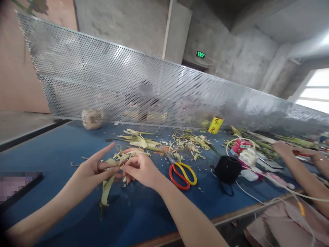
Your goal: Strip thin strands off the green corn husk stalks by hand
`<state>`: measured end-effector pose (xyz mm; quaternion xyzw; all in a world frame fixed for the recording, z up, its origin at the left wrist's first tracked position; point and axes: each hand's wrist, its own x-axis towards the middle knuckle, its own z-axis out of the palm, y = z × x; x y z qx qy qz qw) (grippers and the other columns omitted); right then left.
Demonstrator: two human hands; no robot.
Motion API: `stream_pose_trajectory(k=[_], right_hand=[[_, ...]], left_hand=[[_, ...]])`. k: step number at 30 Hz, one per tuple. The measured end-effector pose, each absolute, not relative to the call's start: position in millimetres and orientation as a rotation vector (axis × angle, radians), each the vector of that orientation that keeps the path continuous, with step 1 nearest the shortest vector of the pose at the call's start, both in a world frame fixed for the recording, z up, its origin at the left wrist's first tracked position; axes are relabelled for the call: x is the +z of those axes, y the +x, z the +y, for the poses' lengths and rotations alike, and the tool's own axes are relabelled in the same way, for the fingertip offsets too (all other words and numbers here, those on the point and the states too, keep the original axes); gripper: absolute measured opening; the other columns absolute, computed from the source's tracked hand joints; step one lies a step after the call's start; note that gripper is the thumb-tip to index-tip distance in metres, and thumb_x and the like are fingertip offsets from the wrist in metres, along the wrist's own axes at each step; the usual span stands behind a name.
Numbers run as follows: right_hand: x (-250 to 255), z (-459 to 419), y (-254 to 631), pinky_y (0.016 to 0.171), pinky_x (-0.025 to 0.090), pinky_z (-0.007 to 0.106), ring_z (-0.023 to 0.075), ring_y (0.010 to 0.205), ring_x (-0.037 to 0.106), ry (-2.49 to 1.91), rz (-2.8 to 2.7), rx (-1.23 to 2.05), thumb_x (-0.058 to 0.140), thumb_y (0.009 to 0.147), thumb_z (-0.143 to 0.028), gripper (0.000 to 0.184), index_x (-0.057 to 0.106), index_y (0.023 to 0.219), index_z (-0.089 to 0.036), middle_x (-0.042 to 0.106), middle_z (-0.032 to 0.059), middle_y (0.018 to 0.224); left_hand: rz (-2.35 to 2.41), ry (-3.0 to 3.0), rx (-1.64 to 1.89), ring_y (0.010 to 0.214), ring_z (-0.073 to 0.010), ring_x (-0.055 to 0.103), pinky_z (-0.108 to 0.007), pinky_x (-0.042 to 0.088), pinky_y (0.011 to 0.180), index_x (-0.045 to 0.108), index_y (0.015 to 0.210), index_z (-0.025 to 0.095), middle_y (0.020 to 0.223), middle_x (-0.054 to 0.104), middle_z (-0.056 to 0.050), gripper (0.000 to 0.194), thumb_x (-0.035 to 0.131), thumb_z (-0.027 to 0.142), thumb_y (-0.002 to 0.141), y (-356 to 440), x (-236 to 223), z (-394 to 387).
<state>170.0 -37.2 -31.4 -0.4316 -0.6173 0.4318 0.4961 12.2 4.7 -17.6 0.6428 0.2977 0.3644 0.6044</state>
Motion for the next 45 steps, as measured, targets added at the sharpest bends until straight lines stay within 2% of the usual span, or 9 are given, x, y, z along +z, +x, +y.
stream_pose_trajectory(k=[4, 6, 12, 17, 19, 22, 27, 35, 45], right_hand=[[-36.7, -31.8, 172.0, 0.047, 0.039, 0.019, 0.0065, 0.049, 0.048, -1.097, -1.538, 0.904, 0.051, 0.077, -0.021, 0.011, 0.051, 0.088, -0.019, 0.051, -0.0039, 0.063], [-39.7, -30.6, 172.1, 0.051, 0.040, 0.021, 0.0081, 0.055, 0.049, -1.147, -1.613, 0.773, 0.051, 0.077, -0.021, 0.010, 0.051, 0.087, -0.019, 0.051, -0.0029, 0.066], [-40.2, -41.7, 169.9, 0.050, 0.036, 0.021, 0.0085, 0.051, 0.042, -1.268, -1.865, 0.467, 0.042, 0.082, -0.023, 0.007, 0.044, 0.088, -0.020, 0.044, -0.0039, 0.061], [-34.3, -51.8, 170.9, 0.048, 0.034, 0.020, 0.0081, 0.048, 0.037, -1.200, -2.064, 0.273, 0.045, 0.075, -0.015, 0.028, 0.042, 0.102, -0.022, 0.042, -0.0052, 0.060], [-33.7, -51.9, 170.8, 0.056, 0.038, 0.021, 0.0099, 0.057, 0.044, -1.144, -2.128, 0.172, 0.047, 0.072, -0.013, 0.035, 0.045, 0.105, -0.023, 0.051, -0.0020, 0.070], [-34.8, -49.8, 170.0, 0.067, 0.041, 0.024, 0.0135, 0.076, 0.052, -1.067, -2.177, 0.080, 0.047, 0.074, -0.015, 0.031, 0.052, 0.102, -0.026, 0.058, 0.0027, 0.087], [-38.1, -47.5, 169.7, 0.070, 0.044, 0.023, 0.0129, 0.079, 0.055, -0.992, -2.186, 0.085, 0.049, 0.078, -0.024, 0.018, 0.059, 0.092, -0.025, 0.060, 0.0040, 0.088], [-40.2, -44.9, 172.5, 0.070, 0.044, 0.025, 0.0135, 0.080, 0.055, -1.016, -2.207, 0.123, 0.050, 0.079, -0.025, 0.017, 0.064, 0.088, -0.025, 0.059, 0.0044, 0.091], [-36.8, -42.6, 168.6, 0.062, 0.042, 0.025, 0.0120, 0.067, 0.051, -1.089, -1.786, 0.493, 0.049, 0.080, -0.028, 0.009, 0.054, 0.077, -0.021, 0.053, 0.0006, 0.074]], left_hand=[[0.717, 1.463, 0.870, 0.067, -0.0218, 0.066, -0.033, 0.053, 0.064, 0.021, 0.131, 0.020, 0.073, 0.070, -0.003, 0.089, 0.071, 0.029, 0.058, 12.1, -16.7, 5.2], [0.734, 1.430, 0.866, 0.065, -0.0218, 0.066, -0.032, 0.053, 0.060, 0.025, 0.128, 0.019, 0.073, 0.070, -0.004, 0.087, 0.072, 0.029, 0.056, 13.2, -17.2, 5.8], [0.809, 1.339, 0.811, 0.059, -0.0171, 0.065, -0.022, 0.050, 0.050, 0.034, 0.120, 0.019, 0.070, 0.067, -0.002, 0.073, 0.071, 0.026, 0.058, 15.0, -18.3, 6.7], [0.782, 1.268, 0.763, 0.064, -0.0181, 0.066, -0.020, 0.048, 0.049, 0.039, 0.114, 0.016, 0.073, 0.067, -0.004, 0.062, 0.070, 0.021, 0.061, 12.9, -20.4, 8.1], [0.780, 1.250, 0.772, 0.061, -0.0175, 0.065, -0.018, 0.046, 0.046, 0.039, 0.114, 0.015, 0.070, 0.067, -0.004, 0.062, 0.070, 0.020, 0.061, 12.3, -19.9, 7.9], [0.801, 1.225, 0.779, 0.053, -0.0141, 0.063, -0.017, 0.044, 0.043, 0.039, 0.115, 0.014, 0.065, 0.066, -0.002, 0.063, 0.070, 0.017, 0.060, 12.2, -17.8, 6.3], [0.816, 1.220, 0.803, 0.043, -0.0081, 0.056, -0.015, 0.040, 0.038, 0.044, 0.110, 0.014, 0.062, 0.065, 0.000, 0.056, 0.069, 0.018, 0.061, 13.6, -15.3, 2.1], [0.784, 1.182, 0.798, 0.046, -0.0089, 0.057, -0.017, 0.044, 0.043, 0.044, 0.111, 0.013, 0.066, 0.066, -0.002, 0.056, 0.068, 0.015, 0.061, 14.2, -18.1, 2.4], [0.726, 1.173, 0.897, 0.067, -0.0135, 0.064, -0.021, 0.052, 0.060, 0.044, 0.112, 0.014, 0.074, 0.068, -0.003, 0.060, 0.071, 0.014, 0.058, 13.2, -15.8, 3.1]])
